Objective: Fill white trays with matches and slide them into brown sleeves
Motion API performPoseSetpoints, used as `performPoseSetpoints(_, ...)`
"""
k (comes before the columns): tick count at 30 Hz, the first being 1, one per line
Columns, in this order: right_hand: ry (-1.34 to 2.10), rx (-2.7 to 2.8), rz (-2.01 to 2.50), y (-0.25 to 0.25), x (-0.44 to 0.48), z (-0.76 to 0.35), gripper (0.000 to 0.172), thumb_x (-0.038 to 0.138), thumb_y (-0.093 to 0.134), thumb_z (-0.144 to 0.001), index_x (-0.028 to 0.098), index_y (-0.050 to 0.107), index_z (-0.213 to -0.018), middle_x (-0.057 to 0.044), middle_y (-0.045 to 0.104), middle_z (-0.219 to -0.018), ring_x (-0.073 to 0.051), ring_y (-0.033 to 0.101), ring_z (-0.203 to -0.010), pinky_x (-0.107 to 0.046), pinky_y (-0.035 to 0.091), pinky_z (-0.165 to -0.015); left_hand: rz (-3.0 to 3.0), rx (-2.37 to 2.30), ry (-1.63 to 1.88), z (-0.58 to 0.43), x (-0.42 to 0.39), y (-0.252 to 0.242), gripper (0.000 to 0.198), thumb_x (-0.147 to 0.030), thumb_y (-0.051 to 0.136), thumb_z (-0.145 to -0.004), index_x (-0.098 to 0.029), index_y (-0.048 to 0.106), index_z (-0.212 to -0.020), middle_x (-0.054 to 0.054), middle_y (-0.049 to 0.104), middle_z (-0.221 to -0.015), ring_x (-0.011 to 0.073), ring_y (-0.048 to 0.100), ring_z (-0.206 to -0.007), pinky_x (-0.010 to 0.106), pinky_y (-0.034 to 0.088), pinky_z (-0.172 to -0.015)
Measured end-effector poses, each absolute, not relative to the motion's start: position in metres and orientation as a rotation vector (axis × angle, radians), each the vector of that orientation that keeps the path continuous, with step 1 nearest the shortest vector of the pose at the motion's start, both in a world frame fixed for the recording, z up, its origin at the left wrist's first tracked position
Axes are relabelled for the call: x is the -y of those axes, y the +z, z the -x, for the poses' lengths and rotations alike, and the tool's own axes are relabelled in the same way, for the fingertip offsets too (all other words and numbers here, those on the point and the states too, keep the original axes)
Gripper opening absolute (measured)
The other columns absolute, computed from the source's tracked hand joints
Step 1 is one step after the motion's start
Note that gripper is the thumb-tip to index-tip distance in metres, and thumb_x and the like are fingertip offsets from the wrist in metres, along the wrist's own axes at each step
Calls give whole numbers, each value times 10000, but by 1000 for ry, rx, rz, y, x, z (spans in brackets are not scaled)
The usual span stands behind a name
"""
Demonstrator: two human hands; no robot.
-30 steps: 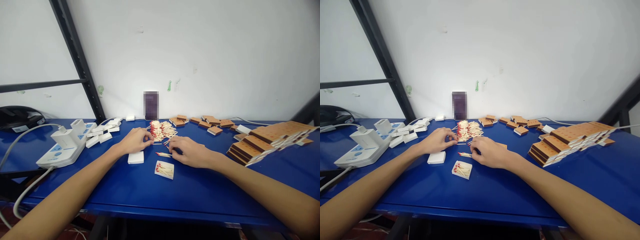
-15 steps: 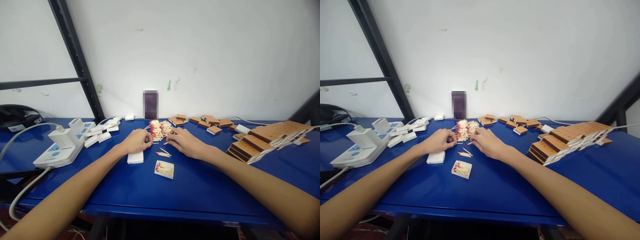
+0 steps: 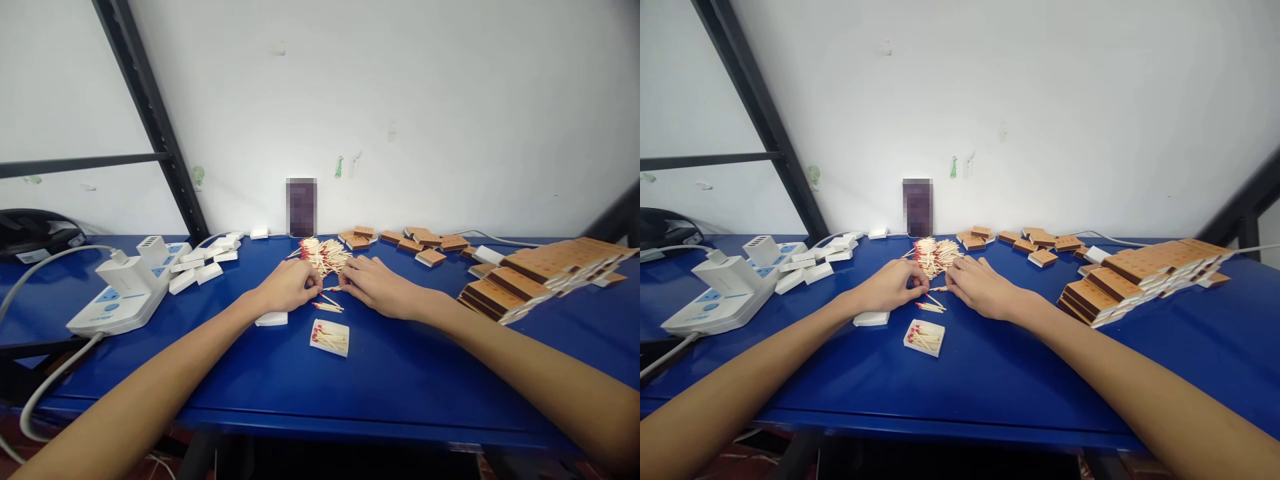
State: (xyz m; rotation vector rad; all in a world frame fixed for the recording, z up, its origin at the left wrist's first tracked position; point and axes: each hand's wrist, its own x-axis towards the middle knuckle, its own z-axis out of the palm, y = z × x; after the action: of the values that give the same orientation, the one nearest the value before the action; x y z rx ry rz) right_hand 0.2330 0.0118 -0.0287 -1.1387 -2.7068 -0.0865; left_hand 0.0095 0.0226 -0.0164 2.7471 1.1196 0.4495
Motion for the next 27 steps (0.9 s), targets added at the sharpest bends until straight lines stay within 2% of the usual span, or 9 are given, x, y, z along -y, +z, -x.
performPoseSetpoints(4,-69,2704,1107,-29,-8,-227,257,288,343,-1013,187,565,-933,-92,591,-1014,-224,510,-900,-353,325,-745,-2737,-1065,443,-11,-21,-15,187,-207,548,-862,-187,732,-834,22,720,-844,163,617,-771,286,419,-730)
performPoseSetpoints(9,-33,2670,1059,-30,-9,-222,230,267,362,-1008,186,567,-940,-84,621,-1018,-215,529,-917,-345,320,-761,-2765,-1012,427,-10,-22,-17,237,-189,497,-885,-202,733,-885,7,721,-850,159,619,-797,290,424,-783)
performPoseSetpoints(14,-127,2642,1109,-27,-15,-232,214,245,393,-993,208,591,-1066,-86,636,-1047,-245,520,-981,-362,304,-773,-2799,-1019,471,-9,-19,-17,208,-202,509,-874,-205,707,-938,16,711,-933,183,605,-880,316,414,-807)
performPoseSetpoints(19,-55,2701,1094,-27,-16,-234,277,305,348,-1014,208,605,-980,-80,606,-992,-234,521,-937,-348,306,-739,-2832,-984,478,-9,-16,-16,156,-263,564,-867,-211,693,-937,17,698,-944,198,600,-910,331,404,-814)
performPoseSetpoints(23,-137,2701,1101,-28,-15,-231,326,316,303,-1019,175,586,-940,-101,593,-989,-224,505,-867,-348,307,-716,-2833,-947,464,-10,-15,-17,143,-241,582,-854,-201,707,-911,22,702,-917,185,614,-874,314,420,-801)
performPoseSetpoints(27,-174,2671,1094,-27,-16,-233,288,276,299,-1011,181,557,-922,-101,612,-976,-229,497,-871,-355,304,-729,-2811,-906,515,-9,-16,-18,162,-222,582,-850,-191,696,-961,28,710,-958,177,625,-872,301,446,-798)
